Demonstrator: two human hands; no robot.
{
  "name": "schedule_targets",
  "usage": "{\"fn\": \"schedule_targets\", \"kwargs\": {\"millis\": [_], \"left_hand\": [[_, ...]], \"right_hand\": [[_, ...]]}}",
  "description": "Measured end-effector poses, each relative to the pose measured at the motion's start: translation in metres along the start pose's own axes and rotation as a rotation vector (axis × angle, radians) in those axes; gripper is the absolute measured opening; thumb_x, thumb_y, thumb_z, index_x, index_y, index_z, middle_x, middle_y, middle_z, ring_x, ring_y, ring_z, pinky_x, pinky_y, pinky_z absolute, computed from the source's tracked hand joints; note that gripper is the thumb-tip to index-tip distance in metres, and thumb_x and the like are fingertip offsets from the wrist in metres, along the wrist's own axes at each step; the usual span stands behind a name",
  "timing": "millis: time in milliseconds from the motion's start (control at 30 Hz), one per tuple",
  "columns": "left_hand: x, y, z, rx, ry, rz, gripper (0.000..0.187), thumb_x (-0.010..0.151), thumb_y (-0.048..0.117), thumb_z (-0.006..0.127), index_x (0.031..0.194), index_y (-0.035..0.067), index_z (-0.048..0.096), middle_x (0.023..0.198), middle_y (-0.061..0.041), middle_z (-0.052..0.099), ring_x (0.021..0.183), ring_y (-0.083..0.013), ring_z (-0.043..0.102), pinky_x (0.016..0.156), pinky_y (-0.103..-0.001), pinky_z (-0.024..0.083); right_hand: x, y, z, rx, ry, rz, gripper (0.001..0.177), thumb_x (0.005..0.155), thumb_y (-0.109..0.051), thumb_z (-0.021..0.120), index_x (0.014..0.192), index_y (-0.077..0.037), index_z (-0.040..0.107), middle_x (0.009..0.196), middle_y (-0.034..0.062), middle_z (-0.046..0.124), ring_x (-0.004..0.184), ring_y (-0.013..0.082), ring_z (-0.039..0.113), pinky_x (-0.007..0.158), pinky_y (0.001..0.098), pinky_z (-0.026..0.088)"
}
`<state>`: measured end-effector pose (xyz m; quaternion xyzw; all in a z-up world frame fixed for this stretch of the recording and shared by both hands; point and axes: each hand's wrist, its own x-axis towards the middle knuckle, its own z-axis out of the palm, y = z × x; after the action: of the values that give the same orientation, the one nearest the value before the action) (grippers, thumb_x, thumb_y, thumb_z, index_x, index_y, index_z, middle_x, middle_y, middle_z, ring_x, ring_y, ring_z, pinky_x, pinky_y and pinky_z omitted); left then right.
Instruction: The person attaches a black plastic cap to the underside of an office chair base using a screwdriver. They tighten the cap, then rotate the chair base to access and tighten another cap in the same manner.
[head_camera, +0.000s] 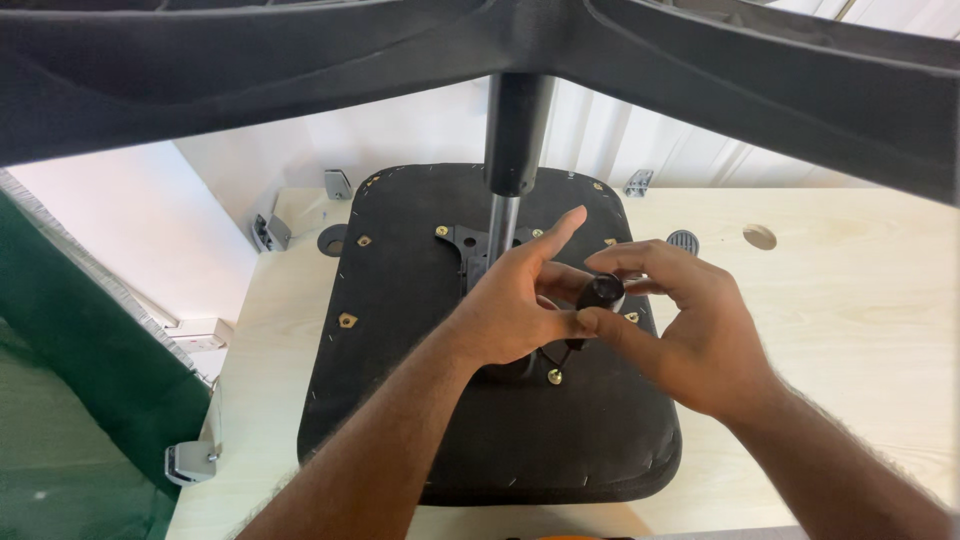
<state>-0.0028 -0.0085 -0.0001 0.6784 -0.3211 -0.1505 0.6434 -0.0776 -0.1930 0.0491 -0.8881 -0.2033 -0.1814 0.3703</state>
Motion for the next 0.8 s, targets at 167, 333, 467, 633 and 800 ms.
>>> {"fn": "schedule_targets", "kwargs": {"millis": [167,333,467,633,800], "left_hand": [[0.002,-0.007,0.005,0.117,0.085,0.022,0.111,0.076,0.019,0.087,0.165,0.012,0.020,0.110,-0.008,0.074,0.101,-0.0178,0.073,0.091,-0.036,0.061],[0.002,-0.009,0.008,0.222,0.124,-0.009,0.113,0.072,0.025,0.089,0.164,0.012,0.024,0.109,-0.007,0.072,0.102,-0.0169,0.071,0.090,-0.037,0.061],[-0.002,-0.006,0.011,0.233,0.133,-0.006,0.120,0.067,0.030,0.093,0.164,0.013,0.024,0.112,-0.008,0.072,0.108,-0.0191,0.069,0.095,-0.041,0.057],[-0.008,-0.003,0.007,0.131,0.097,-0.010,0.121,0.070,0.020,0.090,0.165,0.015,0.014,0.129,-0.008,0.071,0.124,-0.0205,0.064,0.102,-0.045,0.050],[-0.009,-0.004,0.008,-0.060,0.034,0.034,0.118,0.077,0.006,0.081,0.167,0.015,0.005,0.121,-0.014,0.075,0.122,-0.0248,0.070,0.113,-0.046,0.048]], "right_hand": [[0.002,0.002,-0.001,-0.097,0.009,0.099,0.055,0.071,-0.027,0.089,0.118,-0.003,0.070,0.111,0.0110,0.077,0.101,0.0211,0.075,0.087,0.0380,0.061],[0.005,0.000,0.002,-0.170,-0.035,0.204,0.052,0.069,-0.028,0.090,0.113,-0.007,0.073,0.103,0.0091,0.079,0.096,0.0201,0.077,0.086,0.0378,0.062],[0.006,-0.002,0.003,-0.132,-0.033,0.195,0.046,0.073,-0.026,0.087,0.113,-0.009,0.073,0.102,0.0085,0.080,0.097,0.0205,0.078,0.090,0.0370,0.062],[0.006,-0.001,0.001,-0.133,-0.075,0.129,0.038,0.078,-0.019,0.083,0.114,-0.010,0.074,0.106,0.0100,0.079,0.104,0.0230,0.075,0.094,0.0399,0.058],[0.003,0.000,-0.001,-0.044,-0.060,0.037,0.037,0.081,-0.011,0.077,0.117,-0.007,0.073,0.120,0.0103,0.077,0.112,0.0246,0.074,0.098,0.0416,0.056]]}}
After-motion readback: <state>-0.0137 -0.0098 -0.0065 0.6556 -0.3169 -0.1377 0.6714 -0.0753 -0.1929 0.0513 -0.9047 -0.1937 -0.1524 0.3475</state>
